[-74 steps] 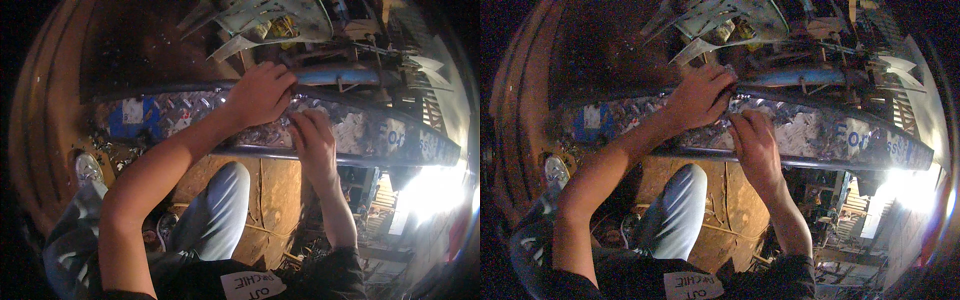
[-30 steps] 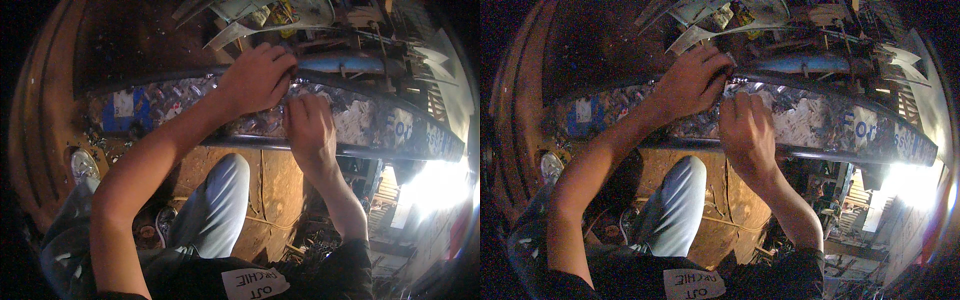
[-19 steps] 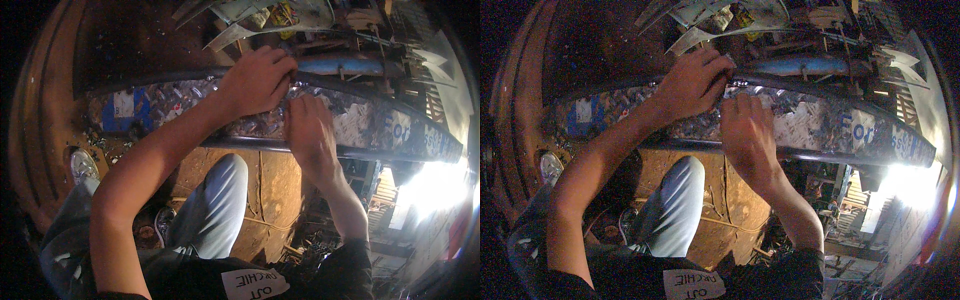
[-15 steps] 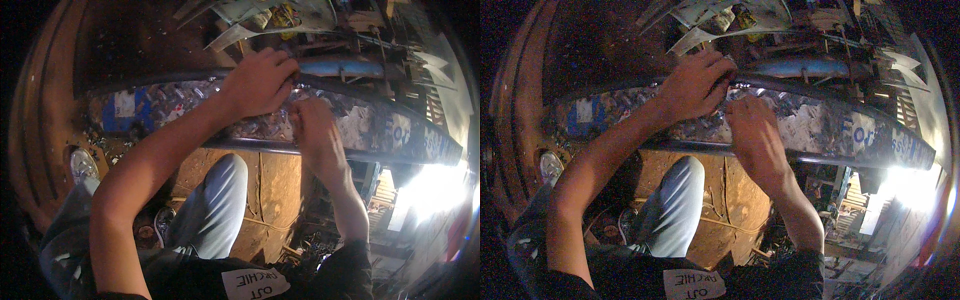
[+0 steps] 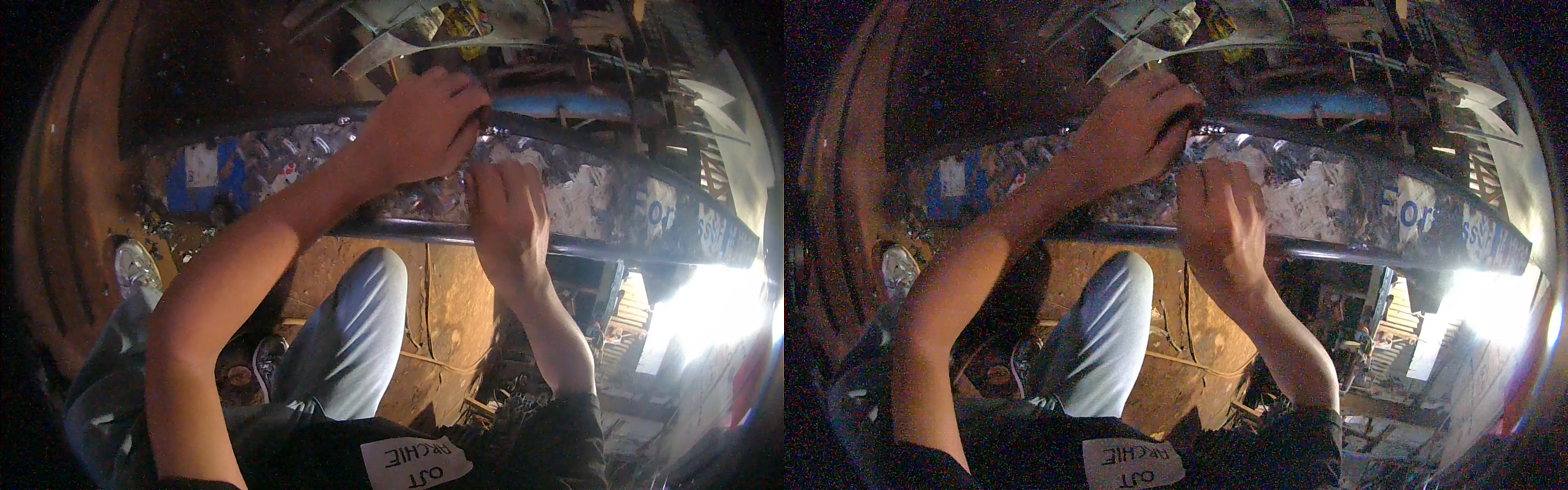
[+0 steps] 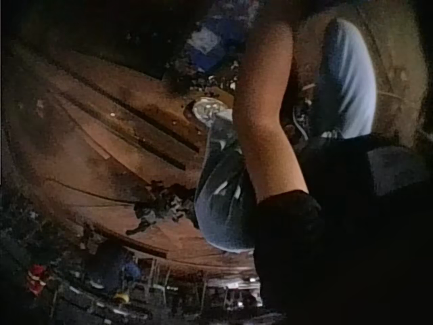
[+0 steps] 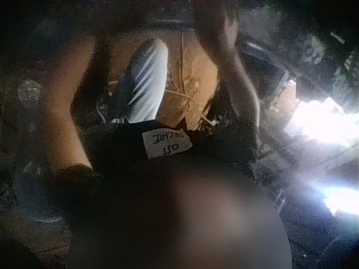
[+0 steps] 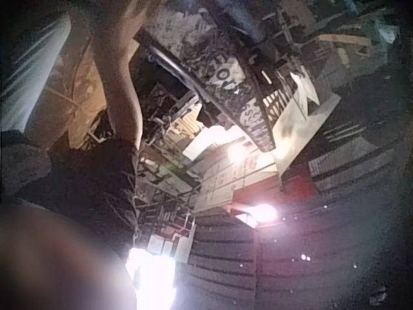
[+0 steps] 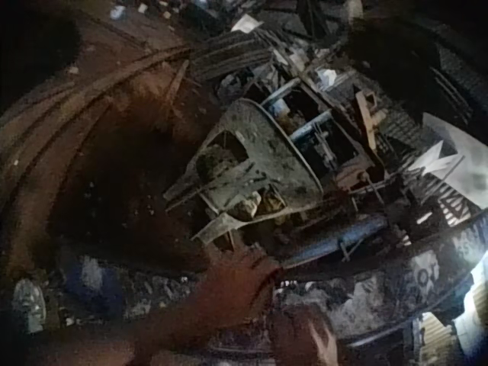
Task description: The person kneels and uses both hands to peel a large blue and white sticker off a curved metal frame. They work slowly along the length of the frame, removing the sticker in sections and discarding the pieces onto the floor.
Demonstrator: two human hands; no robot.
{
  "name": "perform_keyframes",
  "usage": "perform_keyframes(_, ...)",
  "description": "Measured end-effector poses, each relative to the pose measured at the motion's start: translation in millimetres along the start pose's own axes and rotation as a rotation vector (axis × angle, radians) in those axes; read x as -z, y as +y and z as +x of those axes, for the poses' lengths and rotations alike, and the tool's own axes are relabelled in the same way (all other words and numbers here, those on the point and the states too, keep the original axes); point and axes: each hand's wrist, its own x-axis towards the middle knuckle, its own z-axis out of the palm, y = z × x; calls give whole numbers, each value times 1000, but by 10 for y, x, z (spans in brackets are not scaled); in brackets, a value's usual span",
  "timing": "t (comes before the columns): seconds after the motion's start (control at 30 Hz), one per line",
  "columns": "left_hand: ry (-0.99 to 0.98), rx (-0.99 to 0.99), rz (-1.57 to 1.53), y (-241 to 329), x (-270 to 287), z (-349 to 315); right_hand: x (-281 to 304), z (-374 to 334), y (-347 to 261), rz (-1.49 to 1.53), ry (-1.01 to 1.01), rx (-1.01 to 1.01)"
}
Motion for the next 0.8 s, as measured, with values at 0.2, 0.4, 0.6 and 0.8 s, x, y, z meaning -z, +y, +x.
perform_keyframes(0.2,29,-29,9,-7,-1,-7,-32,29,-46,-120,-69,-13)
perform_keyframes(0.4,-7,-14,30,-13,-2,6,25,64,82,8,-151,22)
perform_keyframes(0.6,-3,-22,20,8,21,3,194,112,283,408,-138,-70)
perform_keyframes(0.8,-32,5,1,26,37,11,82,-5,149,219,-7,15)
